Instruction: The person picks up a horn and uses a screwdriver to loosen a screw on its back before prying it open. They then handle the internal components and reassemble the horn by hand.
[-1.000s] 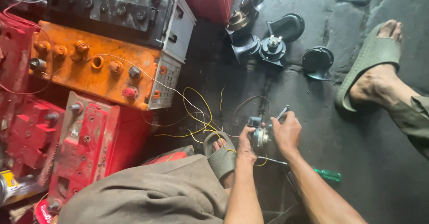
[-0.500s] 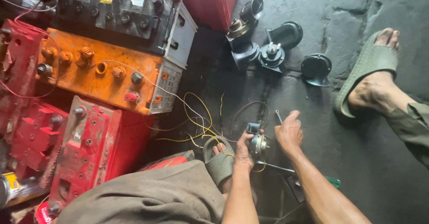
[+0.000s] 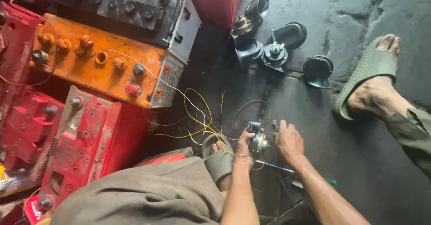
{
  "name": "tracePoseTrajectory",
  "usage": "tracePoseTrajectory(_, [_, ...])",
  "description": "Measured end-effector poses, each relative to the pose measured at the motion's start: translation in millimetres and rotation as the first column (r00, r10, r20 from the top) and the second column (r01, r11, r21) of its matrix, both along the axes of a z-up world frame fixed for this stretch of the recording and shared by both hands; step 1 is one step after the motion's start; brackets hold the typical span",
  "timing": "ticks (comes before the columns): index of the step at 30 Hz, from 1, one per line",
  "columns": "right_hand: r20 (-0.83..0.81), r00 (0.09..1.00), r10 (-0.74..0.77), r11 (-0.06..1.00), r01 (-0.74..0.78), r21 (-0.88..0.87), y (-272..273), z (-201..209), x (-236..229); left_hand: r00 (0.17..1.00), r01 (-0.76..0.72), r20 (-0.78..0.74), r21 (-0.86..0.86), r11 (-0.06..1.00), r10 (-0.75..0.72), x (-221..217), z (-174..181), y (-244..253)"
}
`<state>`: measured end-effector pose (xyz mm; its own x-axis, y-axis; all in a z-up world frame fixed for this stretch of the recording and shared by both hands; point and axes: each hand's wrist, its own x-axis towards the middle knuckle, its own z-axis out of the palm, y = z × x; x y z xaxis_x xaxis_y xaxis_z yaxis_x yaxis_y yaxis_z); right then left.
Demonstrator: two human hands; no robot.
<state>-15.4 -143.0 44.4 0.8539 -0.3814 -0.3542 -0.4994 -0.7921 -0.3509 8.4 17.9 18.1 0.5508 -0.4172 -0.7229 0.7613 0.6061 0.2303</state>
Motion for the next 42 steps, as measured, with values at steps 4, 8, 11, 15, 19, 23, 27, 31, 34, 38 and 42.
tracePoseTrajectory(4, [-0.140,0.990,-0.016,0.999,0.022,0.042,-3.1,-25.0,9.3,0.999,0.001,0.033,-0.005,1.000,0.000,-1.4,-5.6,0.3])
tracePoseTrajectory(8, [-0.143,0.975,-0.170,0.916,0.210,0.341,-24.3,-56.7,1.2,0.999,-0.022,0.032,0.023,1.000,0.021,-3.3,-6.1,-0.6])
tracePoseTrajectory(11, [-0.152,0.924,-0.352,0.589,0.345,0.730,-23.3,-25.4,-3.8,0.999,0.007,0.044,-0.019,1.000,-0.006,-2.7,-9.2,3.0])
tracePoseTrajectory(15, [-0.214,0.865,-0.454,0.268,0.361,0.893,-14.8,1.0,-0.9,0.999,-0.011,0.045,-0.046,0.999,0.013,-3.4,-12.2,-0.5])
tracePoseTrajectory(19, [-0.197,0.848,-0.491,0.016,0.235,0.972,-6.4,25.6,11.8,0.998,-0.035,0.055,-0.013,0.999,0.035,-5.9,-18.4,0.0])
tracePoseTrajectory(23, [-0.115,0.858,-0.501,-0.078,0.087,0.993,-6.9,6.1,7.0,0.998,-0.047,0.034,-0.017,0.999,0.048,-3.8,-8.6,0.6])
tracePoseTrajectory(27, [-0.065,0.889,-0.453,0.012,0.079,0.997,1.1,32.8,18.8,0.996,-0.072,0.058,-0.006,0.997,0.072,-5.7,-8.3,-1.6])
tracePoseTrajectory(31, [-0.055,0.930,-0.363,0.236,0.149,0.960,4.0,56.2,35.6,0.996,-0.055,0.070,0.058,0.997,0.051,-7.1,-11.4,-1.7])
tracePoseTrajectory(34, [-0.022,0.951,-0.310,0.350,0.136,0.927,0.7,56.3,38.1,0.995,-0.061,0.079,0.037,0.997,0.058,-6.8,-8.0,-2.7])
tracePoseTrajectory(38, [0.042,0.982,-0.182,0.454,0.046,0.890,3.5,48.6,35.3,0.994,-0.086,0.075,0.049,0.995,0.082,-9.6,-17.5,-3.6])
tracePoseTrajectory(42, [0.088,0.991,-0.105,0.536,-0.019,0.844,7.2,47.0,34.3,0.998,-0.053,0.034,0.076,0.996,0.050,-4.2,-1.0,-1.1])
